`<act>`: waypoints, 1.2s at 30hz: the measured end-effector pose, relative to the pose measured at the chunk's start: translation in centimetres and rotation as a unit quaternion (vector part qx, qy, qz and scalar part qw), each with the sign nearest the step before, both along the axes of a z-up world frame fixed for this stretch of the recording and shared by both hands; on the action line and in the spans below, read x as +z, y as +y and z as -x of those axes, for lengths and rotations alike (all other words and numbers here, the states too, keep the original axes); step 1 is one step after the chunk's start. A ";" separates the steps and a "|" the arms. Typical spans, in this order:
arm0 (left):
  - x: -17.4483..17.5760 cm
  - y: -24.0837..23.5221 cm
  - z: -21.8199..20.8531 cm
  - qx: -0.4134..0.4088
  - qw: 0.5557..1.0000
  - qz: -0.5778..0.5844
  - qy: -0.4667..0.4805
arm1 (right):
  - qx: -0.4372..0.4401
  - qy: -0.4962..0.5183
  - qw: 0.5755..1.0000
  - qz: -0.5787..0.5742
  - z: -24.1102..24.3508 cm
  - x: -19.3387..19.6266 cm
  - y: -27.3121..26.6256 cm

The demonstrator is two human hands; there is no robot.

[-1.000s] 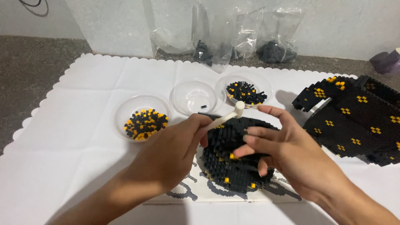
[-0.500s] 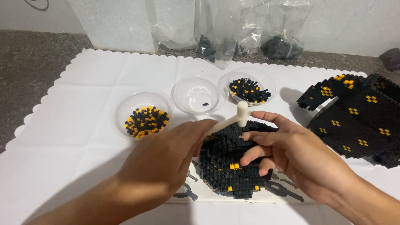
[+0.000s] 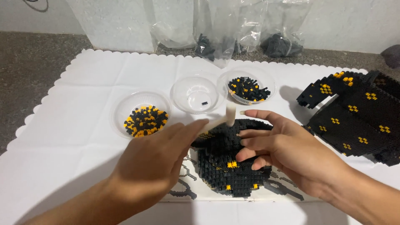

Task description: Adding yellow and black block details to a larger black toy figure using hands and a small pressing tool.

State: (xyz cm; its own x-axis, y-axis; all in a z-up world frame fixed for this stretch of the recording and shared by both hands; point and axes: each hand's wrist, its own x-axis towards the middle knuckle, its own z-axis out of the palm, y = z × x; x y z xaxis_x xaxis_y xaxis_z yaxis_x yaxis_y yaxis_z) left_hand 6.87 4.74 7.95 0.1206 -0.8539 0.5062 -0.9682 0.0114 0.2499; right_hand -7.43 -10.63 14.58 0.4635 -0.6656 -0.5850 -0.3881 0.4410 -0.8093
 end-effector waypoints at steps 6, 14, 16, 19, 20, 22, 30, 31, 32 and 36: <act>0.3 0.4 0.0 0.019 0.995 -0.084 -0.053 | -0.008 0.021 1.000 -0.005 -0.2 0.5 0.4; 1.1 0.1 0.3 0.012 0.997 -0.065 -0.043 | 0.012 0.019 1.000 0.006 0.0 -0.2 0.0; 1.2 0.0 0.5 -0.007 0.999 -0.012 -0.032 | 0.015 0.015 1.000 0.004 0.0 -0.5 -0.2; 0.9 -0.4 0.7 -0.009 0.995 -0.094 -0.040 | 0.023 0.016 1.000 0.003 -0.1 -0.6 -0.3; 0.9 -0.5 0.7 0.004 0.997 -0.069 -0.030 | 0.019 0.020 1.000 0.007 -0.2 -0.6 -0.3; 1.0 -0.8 0.9 0.015 0.999 -0.047 -0.019 | 0.014 0.025 1.000 0.009 -0.1 -0.7 -0.3; 0.8 -0.9 1.0 0.024 0.995 -0.087 -0.040 | 0.021 0.020 0.999 0.014 -0.1 -0.7 -0.2; 0.7 -1.0 0.9 0.024 0.995 -0.085 -0.041 | 0.020 0.019 0.999 0.016 -0.1 -0.4 0.0; 0.7 -1.0 0.9 0.022 0.997 -0.072 -0.021 | 0.024 0.030 0.999 0.025 -0.2 0.0 0.2; 0.8 -1.4 1.1 0.013 0.997 -0.076 0.032 | 0.108 0.049 0.989 0.091 0.7 0.0 0.1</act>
